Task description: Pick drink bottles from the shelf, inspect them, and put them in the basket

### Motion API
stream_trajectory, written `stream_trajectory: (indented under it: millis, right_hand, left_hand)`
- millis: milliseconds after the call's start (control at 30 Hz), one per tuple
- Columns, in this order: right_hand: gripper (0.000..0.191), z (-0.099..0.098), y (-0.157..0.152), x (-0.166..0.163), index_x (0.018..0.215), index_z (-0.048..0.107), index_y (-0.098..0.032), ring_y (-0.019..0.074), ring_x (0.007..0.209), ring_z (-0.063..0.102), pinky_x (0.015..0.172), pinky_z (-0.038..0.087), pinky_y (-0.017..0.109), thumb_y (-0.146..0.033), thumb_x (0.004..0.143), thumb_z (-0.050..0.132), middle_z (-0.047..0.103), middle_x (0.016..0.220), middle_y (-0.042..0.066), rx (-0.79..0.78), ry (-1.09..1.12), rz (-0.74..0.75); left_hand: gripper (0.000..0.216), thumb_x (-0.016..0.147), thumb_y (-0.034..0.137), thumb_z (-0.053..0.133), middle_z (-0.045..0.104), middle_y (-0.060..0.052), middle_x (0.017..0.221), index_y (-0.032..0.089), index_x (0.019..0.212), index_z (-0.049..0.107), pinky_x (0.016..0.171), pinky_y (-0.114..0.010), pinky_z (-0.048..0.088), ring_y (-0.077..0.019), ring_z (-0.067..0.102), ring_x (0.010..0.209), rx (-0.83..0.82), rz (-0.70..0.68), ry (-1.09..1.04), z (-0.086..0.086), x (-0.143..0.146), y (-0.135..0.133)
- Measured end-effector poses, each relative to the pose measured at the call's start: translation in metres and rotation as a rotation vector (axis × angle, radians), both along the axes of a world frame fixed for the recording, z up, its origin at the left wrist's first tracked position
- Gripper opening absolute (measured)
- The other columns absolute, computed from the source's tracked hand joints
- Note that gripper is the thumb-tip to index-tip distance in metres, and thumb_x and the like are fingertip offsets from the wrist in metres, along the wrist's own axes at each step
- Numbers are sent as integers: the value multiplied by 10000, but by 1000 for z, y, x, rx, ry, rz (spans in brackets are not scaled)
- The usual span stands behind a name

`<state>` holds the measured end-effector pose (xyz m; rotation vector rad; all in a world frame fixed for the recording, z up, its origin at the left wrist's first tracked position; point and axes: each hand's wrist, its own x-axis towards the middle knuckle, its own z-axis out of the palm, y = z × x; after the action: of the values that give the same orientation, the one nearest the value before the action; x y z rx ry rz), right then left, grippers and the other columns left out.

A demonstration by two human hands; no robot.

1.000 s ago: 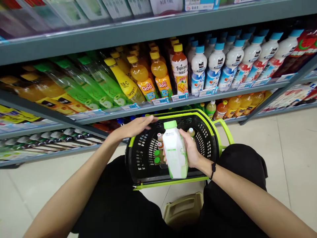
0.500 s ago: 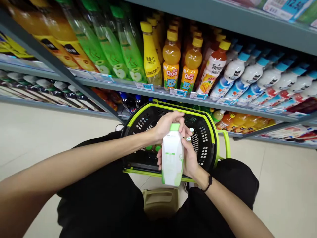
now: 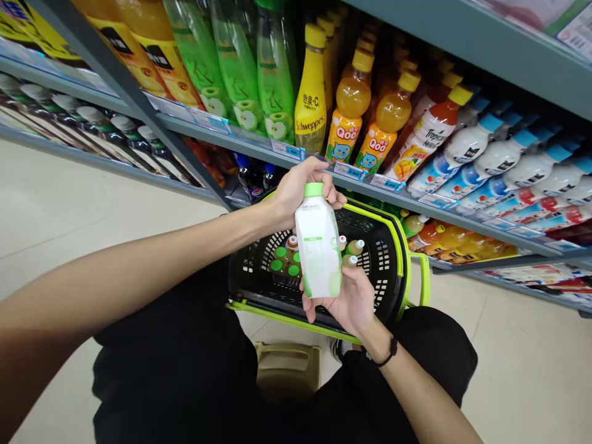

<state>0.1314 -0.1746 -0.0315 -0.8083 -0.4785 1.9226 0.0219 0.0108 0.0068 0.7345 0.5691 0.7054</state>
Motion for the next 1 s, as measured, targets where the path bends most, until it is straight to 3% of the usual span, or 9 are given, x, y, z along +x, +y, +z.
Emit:
stream_trajectory:
  millis: [167,333,533,633,733,833,1000]
  right_hand:
    - [463,9,-1,-1,1135,729,-164,205,693,682,557,582,307,-559,900,673,746,926,109,23,-125,-207]
    - [508,2,-5,3,1026,745,-171,240,703,727,605,631,370,-647,853,766,764,871,111,73,-377,-305]
    - [469,-7,-13,-1,1107,730,-202,259,631,726,588,648,453,-462,761,912,776,881,76,184,-622,-478]
    - [557,-7,-14,-2,1221,704,-212,317,885,766,664,671,469,-370,737,931,776,1104,115,204,-695,-512]
    - [639,-8,-15,-2,1333,659,-214,316,1153,714,890,656,460,-302,756,919,721,1302,126,266,-800,-523]
    - [684,-10,-15,-1,1397,618,-217,279,1254,659,1036,592,423,-278,781,908,673,1392,122,313,-893,-537]
    - [673,-17,-14,4,1407,615,-226,261,1219,637,1022,579,384,-288,798,896,644,1329,118,378,-1016,-563]
  left_hand:
    - [488,921,506,505,613,-56,587,177,560,521,847,-286,588,-198,734,863,-75,62,-86,-11,-5,15]
    - [429,885,469,539,582,-54,557,190,561,505,864,-309,598,-211,728,878,-119,74,-111,-17,-8,18]
    - [362,859,450,531,656,-66,672,177,622,555,917,-349,589,-215,724,902,-45,67,-35,-12,-7,13]
    - [332,835,451,554,699,-75,740,166,672,601,913,-344,592,-209,719,885,-23,57,-20,-9,-6,11]
    - [318,806,453,589,714,-82,760,156,700,627,884,-328,596,-198,711,838,1,52,-19,-7,-7,10]
    - [311,793,454,590,717,-86,768,158,706,629,880,-331,592,-203,707,838,17,56,-18,-6,-7,9]
    - [295,801,429,553,702,-72,753,157,707,618,912,-345,577,-198,705,829,34,50,-13,-5,-8,8]
